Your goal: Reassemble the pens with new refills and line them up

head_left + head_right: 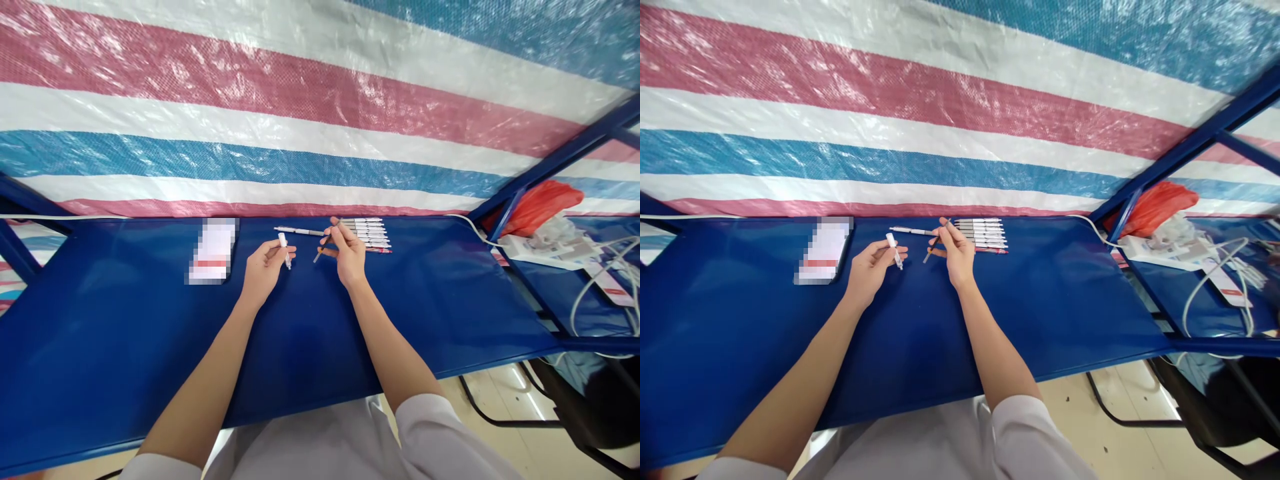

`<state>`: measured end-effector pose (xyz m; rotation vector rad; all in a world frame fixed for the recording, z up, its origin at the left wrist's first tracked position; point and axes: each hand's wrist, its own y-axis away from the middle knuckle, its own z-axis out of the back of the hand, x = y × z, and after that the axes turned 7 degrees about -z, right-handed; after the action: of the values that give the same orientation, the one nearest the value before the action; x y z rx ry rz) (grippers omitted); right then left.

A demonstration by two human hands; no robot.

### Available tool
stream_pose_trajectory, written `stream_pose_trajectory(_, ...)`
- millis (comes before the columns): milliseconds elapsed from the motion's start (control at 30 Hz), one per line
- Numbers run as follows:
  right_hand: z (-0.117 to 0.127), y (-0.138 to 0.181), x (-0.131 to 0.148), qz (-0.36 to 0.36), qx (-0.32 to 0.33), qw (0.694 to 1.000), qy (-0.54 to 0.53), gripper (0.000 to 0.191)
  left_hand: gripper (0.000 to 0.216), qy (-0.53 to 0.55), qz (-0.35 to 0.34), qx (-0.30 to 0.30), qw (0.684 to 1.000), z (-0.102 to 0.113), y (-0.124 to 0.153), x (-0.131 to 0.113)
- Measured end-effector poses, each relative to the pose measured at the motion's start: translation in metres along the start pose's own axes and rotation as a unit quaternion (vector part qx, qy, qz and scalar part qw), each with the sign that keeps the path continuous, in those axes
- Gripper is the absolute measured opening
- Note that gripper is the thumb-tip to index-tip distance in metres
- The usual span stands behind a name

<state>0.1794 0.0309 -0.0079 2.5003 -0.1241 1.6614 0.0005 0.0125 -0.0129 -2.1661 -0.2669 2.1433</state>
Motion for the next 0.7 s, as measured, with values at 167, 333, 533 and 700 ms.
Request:
stream_pose_trajectory(167,0.0043,0.0086,-0.0080,-0.016,0.005,0.999,0.034,0.039,0.032,0.085,0.053,-0.022,0.995,-0.0017,-0.0021,-0.0055)
stream_pose_trajectory(333,0.0049,0.0098,-0.0100,-0.022,0.011,0.998,0.054,0.041,0.032,0.093,0.057,-0.015,0.994,-0.0021,-0.0021,-0.0036)
stream_pose_trajectory(533,0.0066,0.0048,-0.0108,-0.031,-0.002,0.999,0.040,0.039,0.033,0.091,0.051,-0.016,0.994,-0.0021,-0.0031,-0.0018)
stream_pose_trajectory(700,0.0059,0.0057,-0.0106,-0.038,0.004,0.998,0.042,0.041,0.034,0.085,0.047,-0.019,0.995,-0.0023,-0.0024,-0.0039)
